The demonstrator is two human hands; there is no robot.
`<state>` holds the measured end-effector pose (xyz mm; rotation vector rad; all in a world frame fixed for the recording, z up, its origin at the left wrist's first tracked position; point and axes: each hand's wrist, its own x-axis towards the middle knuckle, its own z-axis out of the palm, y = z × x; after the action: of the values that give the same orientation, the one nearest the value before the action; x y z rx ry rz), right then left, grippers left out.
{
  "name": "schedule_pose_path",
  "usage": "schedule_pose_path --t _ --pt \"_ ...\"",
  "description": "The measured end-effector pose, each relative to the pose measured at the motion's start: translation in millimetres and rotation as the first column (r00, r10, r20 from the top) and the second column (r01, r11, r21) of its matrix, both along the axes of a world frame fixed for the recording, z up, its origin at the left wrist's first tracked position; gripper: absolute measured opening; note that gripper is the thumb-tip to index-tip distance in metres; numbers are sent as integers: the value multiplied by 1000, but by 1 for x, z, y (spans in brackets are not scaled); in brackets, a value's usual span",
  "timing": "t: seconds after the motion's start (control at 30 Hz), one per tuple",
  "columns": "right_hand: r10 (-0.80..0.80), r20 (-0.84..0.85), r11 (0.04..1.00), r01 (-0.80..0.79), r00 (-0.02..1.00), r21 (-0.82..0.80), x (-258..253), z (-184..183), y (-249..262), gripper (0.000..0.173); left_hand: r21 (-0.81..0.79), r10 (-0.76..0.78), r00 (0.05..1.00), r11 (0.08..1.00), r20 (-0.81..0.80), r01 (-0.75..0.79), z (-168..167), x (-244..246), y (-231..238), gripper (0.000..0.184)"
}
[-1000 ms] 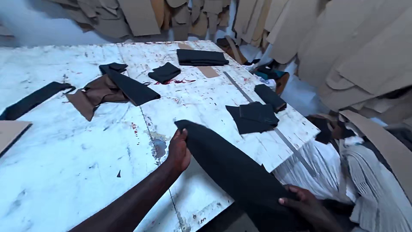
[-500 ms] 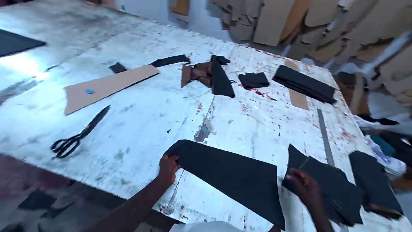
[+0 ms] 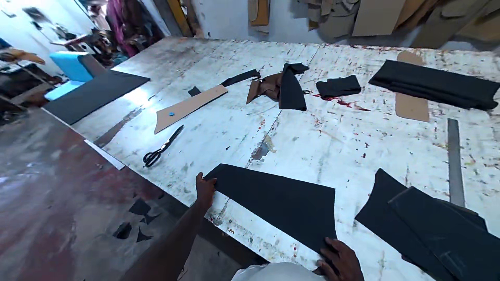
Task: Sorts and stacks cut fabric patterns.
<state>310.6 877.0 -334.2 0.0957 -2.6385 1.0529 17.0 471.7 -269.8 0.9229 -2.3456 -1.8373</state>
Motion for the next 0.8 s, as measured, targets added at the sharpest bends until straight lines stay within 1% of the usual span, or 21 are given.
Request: schedule_pose_path --t 0.1,0.17,0.27,0.37,0.43,0.47,0.53,0.57,0.6,0.67,0.73,0.8 --pt "60 79 996 -64 995 56 33 8 -6 27 -25 -9 1000 1000 -10 9 -4 -9 -10 73" --pt "42 89 996 -49 995 73 52 7 -7 26 -30 -24 1000 999 -4 24 -8 -17 -19 71" --pt "-30 95 997 23 995 73 74 22 -15 27 -55 -143 989 988 24 144 -5 -23 -32 63" --pt "-111 129 992 101 985 80 101 39 -19 34 -162 -290 956 942 45 294 -4 -24 -46 49" --pt "-197 165 978 182 966 99 121 40 -12 36 -304 -370 929 882 26 360 -8 -24 -47 43" --pt "-251 173 966 234 952 115 129 36 -6 34 -413 -403 915 830 22 375 -10 -24 -47 42" --pt "-384 98 918 367 918 152 130 31 12 30 -617 -446 895 706 -7 347 -12 -25 -39 46" --pt "-443 40 886 430 896 174 126 28 23 31 -680 -481 876 654 -37 330 -14 -25 -30 45" --pt "-489 -15 856 483 872 186 120 27 36 31 -723 -536 841 608 -69 328 -16 -25 -17 43" --pt "-561 -108 801 571 821 180 103 33 59 30 -767 -690 717 510 -95 389 -25 -21 18 40" --pt "-623 -146 752 640 768 158 88 37 78 28 -771 -838 534 413 -112 486 -35 -13 58 39" --pt "-675 -137 704 688 725 177 77 39 96 26 -775 -922 366 322 -126 544 -43 0 102 38"
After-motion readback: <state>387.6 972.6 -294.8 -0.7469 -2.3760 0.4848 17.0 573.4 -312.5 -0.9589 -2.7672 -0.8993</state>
